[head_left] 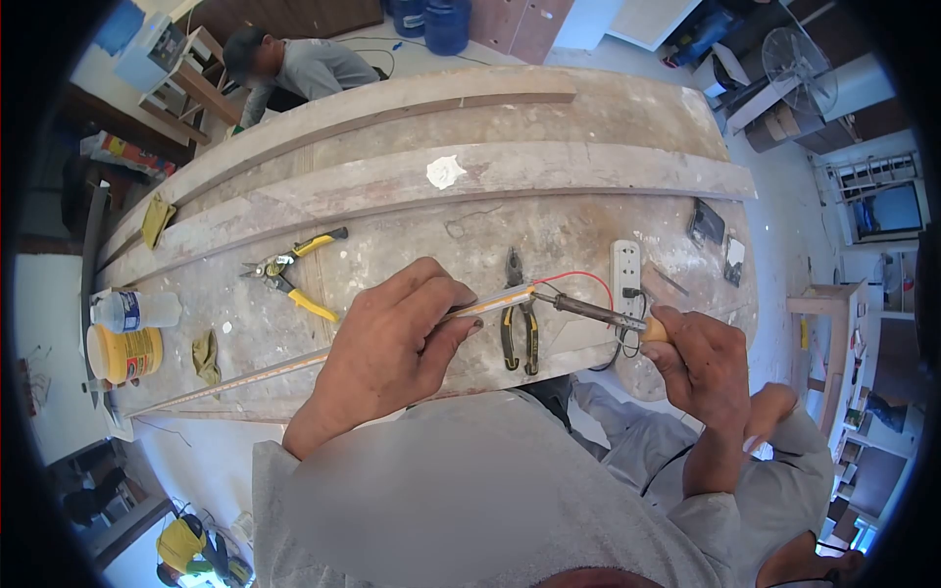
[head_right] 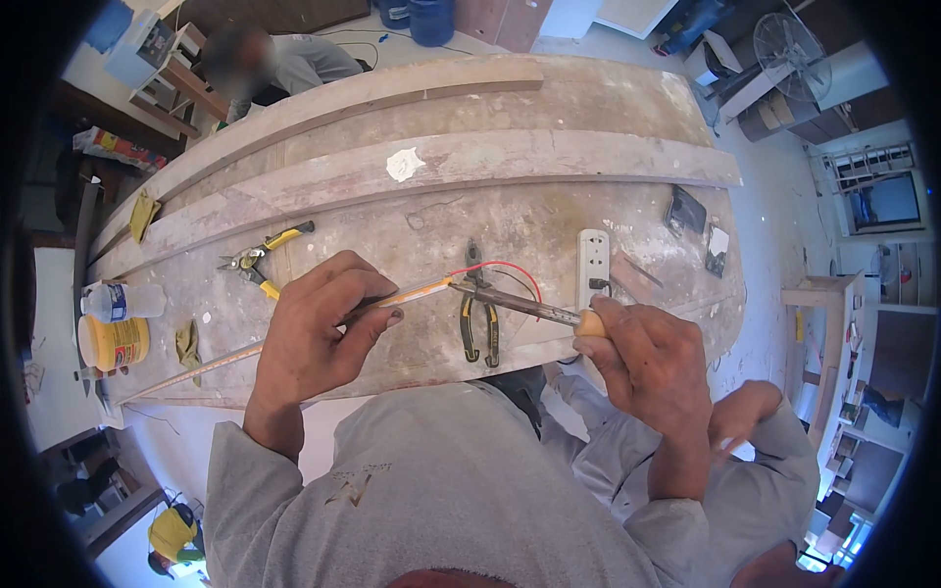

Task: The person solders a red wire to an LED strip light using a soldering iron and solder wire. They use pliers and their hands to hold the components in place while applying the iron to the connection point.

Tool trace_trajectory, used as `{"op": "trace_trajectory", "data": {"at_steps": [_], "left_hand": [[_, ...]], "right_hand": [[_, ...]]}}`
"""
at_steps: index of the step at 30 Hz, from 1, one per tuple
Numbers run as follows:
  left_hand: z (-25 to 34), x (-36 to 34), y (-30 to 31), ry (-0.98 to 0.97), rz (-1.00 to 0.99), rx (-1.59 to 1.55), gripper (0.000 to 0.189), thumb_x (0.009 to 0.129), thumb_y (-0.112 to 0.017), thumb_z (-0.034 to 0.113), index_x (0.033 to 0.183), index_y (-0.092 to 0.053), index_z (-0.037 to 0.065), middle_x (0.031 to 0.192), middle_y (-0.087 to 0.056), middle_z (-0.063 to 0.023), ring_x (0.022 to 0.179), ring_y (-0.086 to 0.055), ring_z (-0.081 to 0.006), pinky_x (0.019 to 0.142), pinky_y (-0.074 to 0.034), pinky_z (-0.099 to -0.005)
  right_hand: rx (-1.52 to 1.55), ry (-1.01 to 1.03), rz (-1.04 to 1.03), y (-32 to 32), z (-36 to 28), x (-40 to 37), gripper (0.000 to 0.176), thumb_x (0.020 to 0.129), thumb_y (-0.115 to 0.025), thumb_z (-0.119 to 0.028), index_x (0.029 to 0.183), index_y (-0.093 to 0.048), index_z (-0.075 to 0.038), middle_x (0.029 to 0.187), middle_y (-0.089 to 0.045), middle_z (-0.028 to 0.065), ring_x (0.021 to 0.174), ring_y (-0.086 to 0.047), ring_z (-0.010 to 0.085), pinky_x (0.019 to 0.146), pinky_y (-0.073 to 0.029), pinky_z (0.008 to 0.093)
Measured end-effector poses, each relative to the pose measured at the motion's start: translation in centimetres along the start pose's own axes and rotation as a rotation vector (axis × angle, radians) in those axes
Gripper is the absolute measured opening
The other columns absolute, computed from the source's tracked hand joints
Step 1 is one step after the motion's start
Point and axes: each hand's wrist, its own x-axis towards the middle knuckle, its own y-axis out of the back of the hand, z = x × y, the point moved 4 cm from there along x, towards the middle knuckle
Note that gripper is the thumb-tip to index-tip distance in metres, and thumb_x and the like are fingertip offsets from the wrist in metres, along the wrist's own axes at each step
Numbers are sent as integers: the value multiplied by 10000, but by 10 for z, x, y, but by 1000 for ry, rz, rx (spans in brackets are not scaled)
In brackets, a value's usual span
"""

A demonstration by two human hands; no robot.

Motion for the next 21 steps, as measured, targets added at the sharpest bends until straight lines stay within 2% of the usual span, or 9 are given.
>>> {"op": "trace_trajectory", "data": {"at_steps": [15, 17, 21], "left_hand": [[1, -1, -1, 27, -33, 4, 178, 866, -808, 7, 1026, -730, 1, 933, -689, -131, 748, -683, -288, 642, -523, -376], [1, -1, -1, 28, -41, -15, 120, 945, -769, 69, 1050, -724, 32, 913, -625, -105, 739, -640, -295, 651, -509, -427], [1, -1, -1, 20, -36, -16, 120, 944, -771, 69, 1047, -721, 34, 913, -625, -102, 730, -638, -293, 645, -508, -427]], "right_hand": [[-8, 2, 15, -1, 2, 2, 366, 937, -836, -262, 1165, -740, 7, 837, -731, 143, 694, -715, 300, 607, -564, 412], [-11, 2, 15, 0, 2, 3, 366, 933, -838, -264, 1158, -740, 7, 839, -729, 140, 694, -710, 300, 607, -559, 413], [-20, 34, 35, 2, 2, 6, 360, 912, -848, -254, 1145, -745, 1, 855, -727, 123, 716, -700, 291, 631, -548, 413]]}}
